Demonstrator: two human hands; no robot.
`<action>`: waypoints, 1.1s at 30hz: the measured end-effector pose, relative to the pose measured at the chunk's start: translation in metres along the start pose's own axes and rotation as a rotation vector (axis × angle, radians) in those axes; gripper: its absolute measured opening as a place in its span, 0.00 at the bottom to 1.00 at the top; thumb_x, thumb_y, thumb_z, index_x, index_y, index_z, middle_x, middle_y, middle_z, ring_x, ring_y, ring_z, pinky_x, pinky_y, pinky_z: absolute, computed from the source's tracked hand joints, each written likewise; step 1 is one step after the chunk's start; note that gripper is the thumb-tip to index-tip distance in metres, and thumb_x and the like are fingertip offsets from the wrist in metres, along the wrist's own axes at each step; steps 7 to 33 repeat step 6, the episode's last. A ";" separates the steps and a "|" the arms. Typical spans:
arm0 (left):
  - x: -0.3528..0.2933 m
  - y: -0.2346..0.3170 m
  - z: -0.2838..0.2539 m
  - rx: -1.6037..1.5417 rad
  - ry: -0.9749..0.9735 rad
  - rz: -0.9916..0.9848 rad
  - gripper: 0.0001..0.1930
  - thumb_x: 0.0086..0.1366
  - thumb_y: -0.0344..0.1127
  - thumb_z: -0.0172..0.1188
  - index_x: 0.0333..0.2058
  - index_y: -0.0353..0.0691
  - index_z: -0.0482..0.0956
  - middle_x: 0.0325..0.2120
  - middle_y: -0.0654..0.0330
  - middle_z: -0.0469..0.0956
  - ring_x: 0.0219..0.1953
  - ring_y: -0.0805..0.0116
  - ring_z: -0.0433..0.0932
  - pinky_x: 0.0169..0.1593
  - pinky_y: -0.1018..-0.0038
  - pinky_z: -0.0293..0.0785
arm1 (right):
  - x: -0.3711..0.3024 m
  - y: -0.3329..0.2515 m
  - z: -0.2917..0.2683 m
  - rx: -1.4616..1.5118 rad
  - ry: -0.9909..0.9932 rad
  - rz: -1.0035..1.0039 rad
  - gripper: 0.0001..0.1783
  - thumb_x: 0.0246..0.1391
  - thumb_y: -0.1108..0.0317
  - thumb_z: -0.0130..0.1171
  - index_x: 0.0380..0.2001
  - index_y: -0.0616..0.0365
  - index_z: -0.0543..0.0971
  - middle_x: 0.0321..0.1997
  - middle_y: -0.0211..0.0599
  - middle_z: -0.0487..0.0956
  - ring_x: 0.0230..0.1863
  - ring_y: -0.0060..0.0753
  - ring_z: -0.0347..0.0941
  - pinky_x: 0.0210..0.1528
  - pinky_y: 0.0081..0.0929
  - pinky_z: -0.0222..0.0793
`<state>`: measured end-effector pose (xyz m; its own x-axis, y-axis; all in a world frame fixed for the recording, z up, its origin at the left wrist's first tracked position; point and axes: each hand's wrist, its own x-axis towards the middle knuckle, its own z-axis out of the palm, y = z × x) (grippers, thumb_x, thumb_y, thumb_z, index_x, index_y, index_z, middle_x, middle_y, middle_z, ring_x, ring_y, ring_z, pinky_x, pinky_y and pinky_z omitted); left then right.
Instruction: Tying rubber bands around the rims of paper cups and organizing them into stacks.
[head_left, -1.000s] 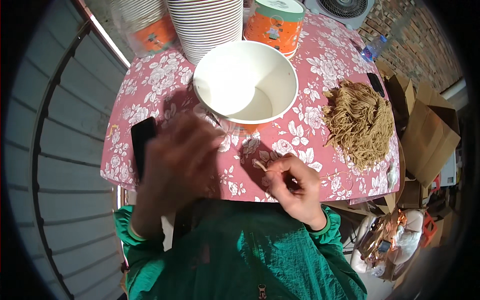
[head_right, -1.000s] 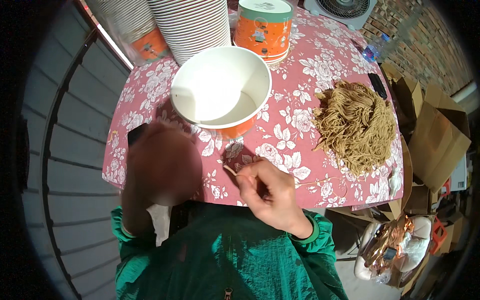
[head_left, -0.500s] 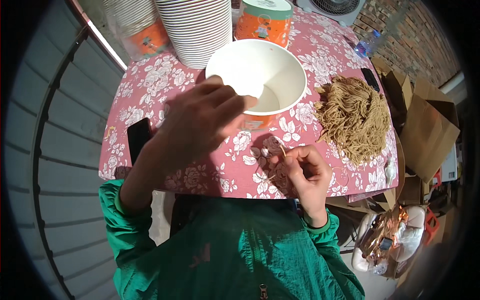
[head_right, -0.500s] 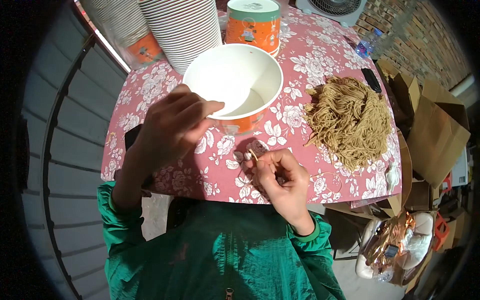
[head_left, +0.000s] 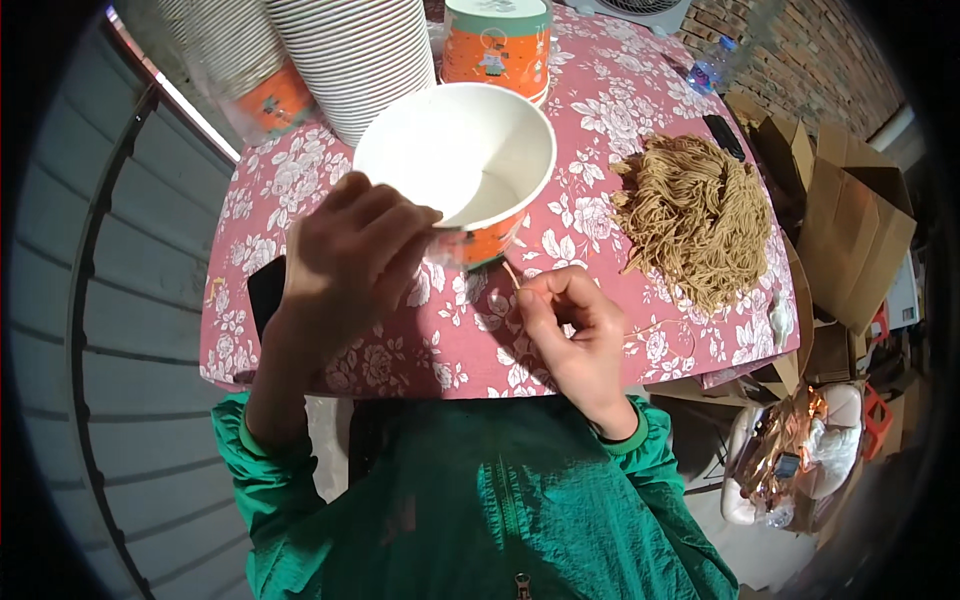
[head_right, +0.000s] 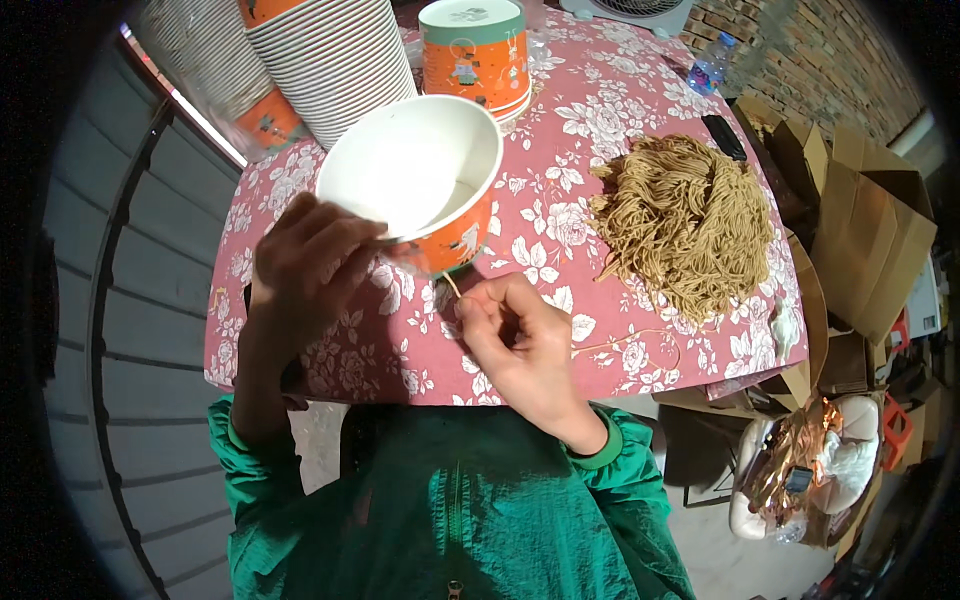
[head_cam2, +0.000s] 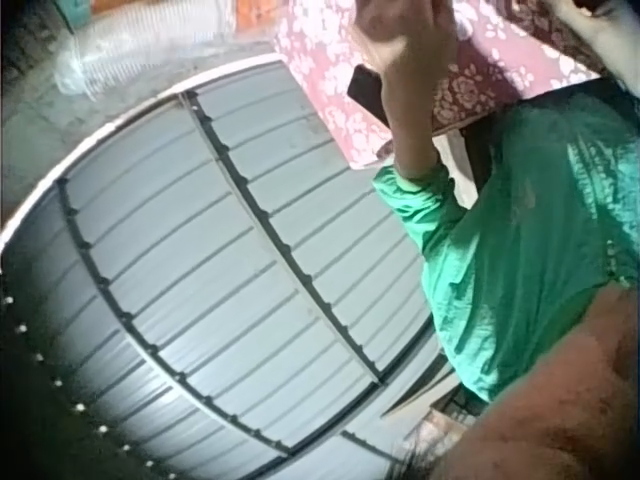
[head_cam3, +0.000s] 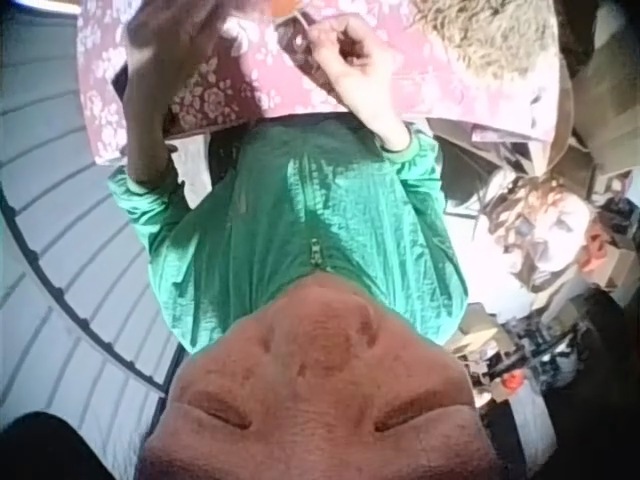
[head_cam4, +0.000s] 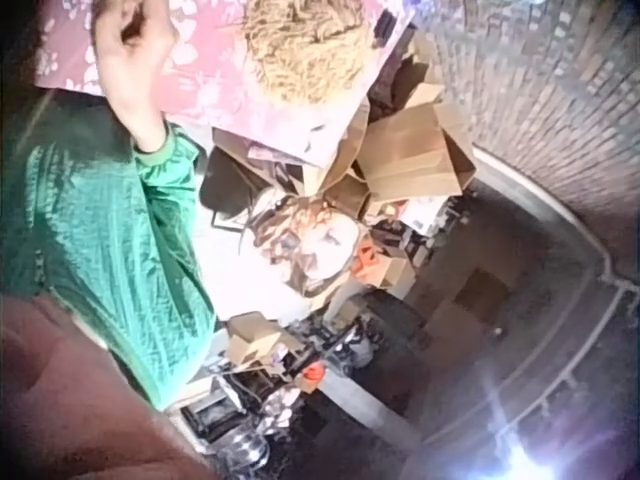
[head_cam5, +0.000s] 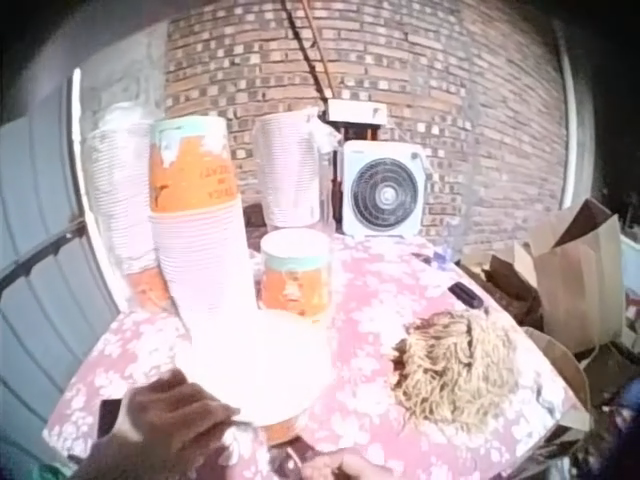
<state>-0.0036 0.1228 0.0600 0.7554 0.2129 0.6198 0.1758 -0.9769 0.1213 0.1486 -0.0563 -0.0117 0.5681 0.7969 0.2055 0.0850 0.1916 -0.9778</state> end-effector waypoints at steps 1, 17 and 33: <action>0.001 0.001 -0.001 -0.001 0.001 0.007 0.08 0.55 0.26 0.69 0.35 0.41 0.83 0.29 0.62 0.80 0.34 0.57 0.80 0.34 0.65 0.79 | 0.002 0.001 0.003 0.005 0.008 0.000 0.03 0.63 0.76 0.62 0.34 0.63 0.79 0.22 0.19 0.74 0.23 0.06 0.63 0.24 0.12 0.58; -0.005 0.006 -0.006 -0.002 0.004 -0.024 0.07 0.57 0.28 0.69 0.35 0.43 0.83 0.28 0.63 0.81 0.35 0.58 0.79 0.33 0.66 0.78 | 0.011 -0.004 0.012 -0.031 0.061 -0.029 0.04 0.63 0.74 0.62 0.35 0.63 0.79 0.22 0.22 0.77 0.23 0.06 0.67 0.24 0.12 0.62; -0.005 0.006 -0.006 -0.002 0.004 -0.024 0.07 0.57 0.28 0.69 0.35 0.43 0.83 0.28 0.63 0.81 0.35 0.58 0.79 0.33 0.66 0.78 | 0.011 -0.004 0.012 -0.031 0.061 -0.029 0.04 0.63 0.74 0.62 0.35 0.63 0.79 0.22 0.22 0.77 0.23 0.06 0.67 0.24 0.12 0.62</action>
